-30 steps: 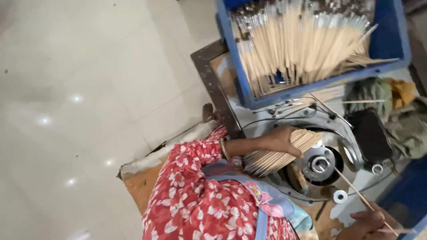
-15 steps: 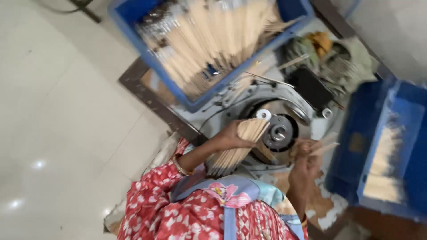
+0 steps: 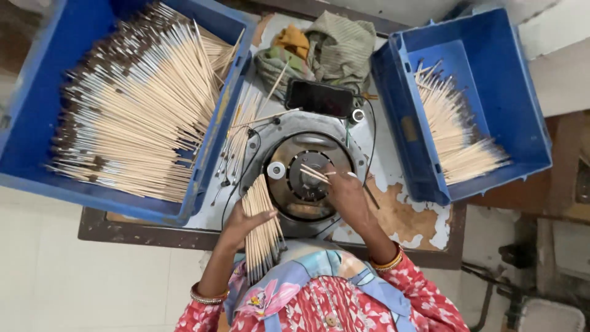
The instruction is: The person stands at a workstation and repeatedly feeds bundles of thin wooden sticks into a central rotating machine. They transfer the processed sticks from the machine into a blue plastic bin on the right side of the frame.
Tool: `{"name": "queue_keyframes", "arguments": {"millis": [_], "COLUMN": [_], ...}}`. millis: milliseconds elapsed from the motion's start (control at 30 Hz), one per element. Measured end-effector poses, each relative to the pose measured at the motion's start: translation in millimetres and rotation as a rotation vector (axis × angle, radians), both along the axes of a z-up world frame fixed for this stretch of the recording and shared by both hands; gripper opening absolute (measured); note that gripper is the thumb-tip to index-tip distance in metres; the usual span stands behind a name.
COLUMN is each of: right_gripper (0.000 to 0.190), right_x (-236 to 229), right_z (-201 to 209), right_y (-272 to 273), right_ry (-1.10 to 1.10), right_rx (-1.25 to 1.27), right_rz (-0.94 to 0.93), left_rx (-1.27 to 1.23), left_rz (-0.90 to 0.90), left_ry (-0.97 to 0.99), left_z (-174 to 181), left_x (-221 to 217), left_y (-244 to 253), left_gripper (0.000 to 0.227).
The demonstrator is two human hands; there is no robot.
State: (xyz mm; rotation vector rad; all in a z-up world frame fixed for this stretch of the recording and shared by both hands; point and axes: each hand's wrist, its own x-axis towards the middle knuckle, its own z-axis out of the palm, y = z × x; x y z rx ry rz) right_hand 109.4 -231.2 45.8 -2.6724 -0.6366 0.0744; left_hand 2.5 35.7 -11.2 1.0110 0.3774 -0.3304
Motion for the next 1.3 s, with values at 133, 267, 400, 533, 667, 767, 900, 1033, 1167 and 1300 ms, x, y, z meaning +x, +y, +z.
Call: {"name": "queue_keyframes", "arguments": {"millis": [133,267,400,533,667,767,900,1033,1167,1300], "right_gripper": [0.03,0.017,0.028,0.025,0.025,0.021,0.022,0.018,0.021,0.017], "right_x": [0.8,-17.3,-28.9,-20.4,-5.3,7.4,4.1,-14.9,-29.3,-28.3], "right_z": [5.3,53.4,73.8,88.5,42.9,13.1,-15.0,44.7,80.7,77.5], "right_y": [11.8,22.9,23.7,-0.2,8.2,10.8,5.3,20.8,29.4,-10.8], "right_ry": [-0.001,0.239,0.163,0.103,0.044,0.058,-0.034,0.171,0.242,0.143], "right_rx": [0.126,0.498,0.338,0.321,0.109,0.016,0.204,0.515,0.447,0.264], "right_rz": [0.042,0.013,0.264,0.224,0.026,-0.027,0.091,-0.002,0.124,0.061], "left_rx": [-0.018,0.282,0.688,0.56,0.083,0.024,0.048,0.234,0.472,0.302], "left_rz": [0.043,-0.028,-0.335,-0.239,-0.078,-0.004,0.1,-0.059,-0.232,-0.144], "left_ry": [0.103,-0.142,-0.508,-0.47,0.056,0.059,0.113,0.012,-0.467,-0.118], "left_z": [-13.5,-6.4,78.7,40.2,1.4,-22.4,-23.2,18.3,62.1,12.1], "left_x": [-2.0,0.5,32.8,32.2,14.8,9.4,-2.8,12.5,24.5,20.9], "left_y": [3.3,-14.0,-13.0,-17.0,-12.2,-7.3,-6.7,-18.8,-21.7,-19.8], "left_gripper": [0.059,0.067,0.057,0.059,0.053,0.055,0.061,0.064,0.058,0.072]}}
